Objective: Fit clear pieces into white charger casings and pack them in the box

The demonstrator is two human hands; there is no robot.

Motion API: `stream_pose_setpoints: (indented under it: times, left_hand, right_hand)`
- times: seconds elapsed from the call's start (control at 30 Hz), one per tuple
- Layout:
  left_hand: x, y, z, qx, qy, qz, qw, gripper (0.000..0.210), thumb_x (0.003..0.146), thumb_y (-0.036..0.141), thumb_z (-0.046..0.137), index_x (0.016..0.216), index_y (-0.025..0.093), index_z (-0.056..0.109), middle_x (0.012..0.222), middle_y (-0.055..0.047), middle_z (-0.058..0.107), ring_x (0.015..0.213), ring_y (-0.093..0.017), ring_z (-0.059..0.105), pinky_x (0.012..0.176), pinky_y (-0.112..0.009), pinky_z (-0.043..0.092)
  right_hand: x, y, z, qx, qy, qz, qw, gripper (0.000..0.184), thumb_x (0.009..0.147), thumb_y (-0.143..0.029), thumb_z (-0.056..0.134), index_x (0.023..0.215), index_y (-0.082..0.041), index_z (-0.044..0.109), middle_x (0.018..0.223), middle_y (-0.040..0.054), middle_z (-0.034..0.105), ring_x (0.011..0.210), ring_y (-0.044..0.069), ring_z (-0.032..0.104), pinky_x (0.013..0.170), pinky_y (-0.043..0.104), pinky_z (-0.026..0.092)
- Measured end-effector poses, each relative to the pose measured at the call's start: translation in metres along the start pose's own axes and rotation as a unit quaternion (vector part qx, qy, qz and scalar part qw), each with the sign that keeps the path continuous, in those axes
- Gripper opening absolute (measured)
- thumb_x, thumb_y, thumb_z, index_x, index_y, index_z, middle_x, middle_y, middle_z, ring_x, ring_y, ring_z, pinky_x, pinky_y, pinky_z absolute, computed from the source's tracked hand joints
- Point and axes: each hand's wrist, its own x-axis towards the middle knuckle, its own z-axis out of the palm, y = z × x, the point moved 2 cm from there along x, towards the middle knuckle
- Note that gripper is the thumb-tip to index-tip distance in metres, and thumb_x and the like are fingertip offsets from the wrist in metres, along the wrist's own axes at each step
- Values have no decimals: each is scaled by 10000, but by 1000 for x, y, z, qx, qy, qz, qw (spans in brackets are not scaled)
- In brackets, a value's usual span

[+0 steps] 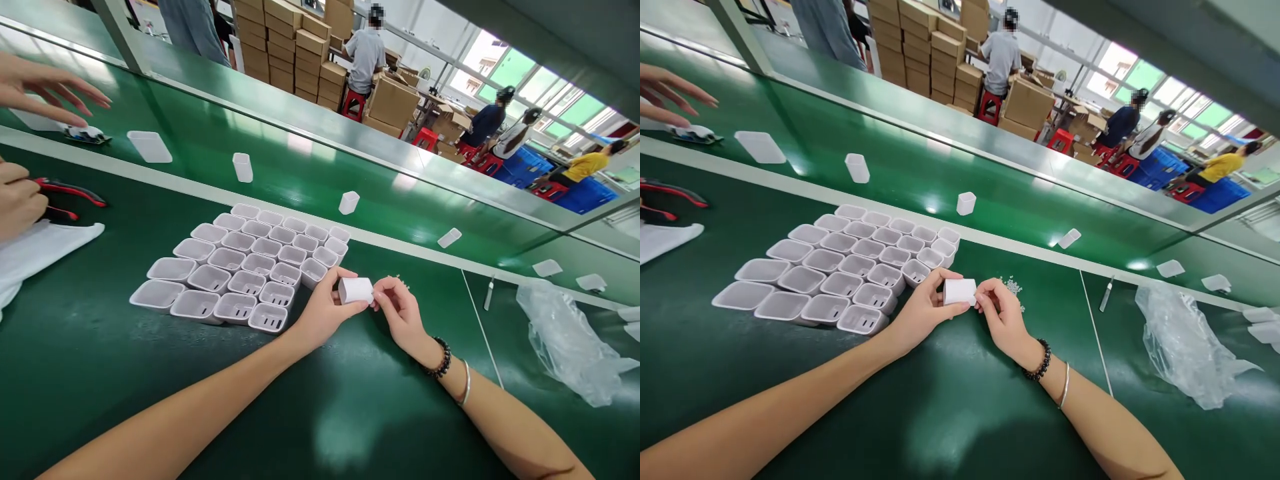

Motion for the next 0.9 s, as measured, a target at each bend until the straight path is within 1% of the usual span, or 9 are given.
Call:
stream_pose_setpoints:
  times: [0.1,0.27,0.5,0.73,0.9]
  left_hand:
    - [0,0,0,-2,6,-7,1000,445,685,223,777,1017,193,483,922,23,603,771,-98,592,739,-257,464]
    - [0,-2,0,3,3,0,1000,427,697,223,772,1019,195,492,950,15,603,794,-106,603,725,-254,462]
    - [-1,-1,0,4,11,1,1000,439,685,217,774,1021,191,494,954,7,608,806,-116,607,736,-262,467]
    - [-1,1,-1,5,10,7,1000,437,675,214,772,1011,191,494,949,7,605,813,-119,608,754,-270,473]
    - [0,1,0,-1,10,6,1000,455,660,224,778,1010,191,489,953,0,607,830,-133,619,773,-289,479]
  right_hand:
    - [0,-1,-1,-15,-3,-9,1000,124,998,-302,505,920,-220,557,817,10,570,696,139,550,646,281,475]
    - [0,-1,-2,-41,-6,-26,999,109,1001,-269,497,921,-223,556,824,14,572,708,142,551,651,287,465]
    - [0,0,-2,-45,-12,-26,999,119,1002,-296,491,927,-226,551,841,26,579,719,156,554,666,308,475]
    - [0,0,-2,-29,-13,-27,999,115,1005,-289,487,929,-233,553,840,23,571,720,157,554,669,310,472]
    - [0,1,-2,-43,-10,-26,999,140,1009,-308,476,919,-230,551,816,20,564,715,162,552,666,312,465]
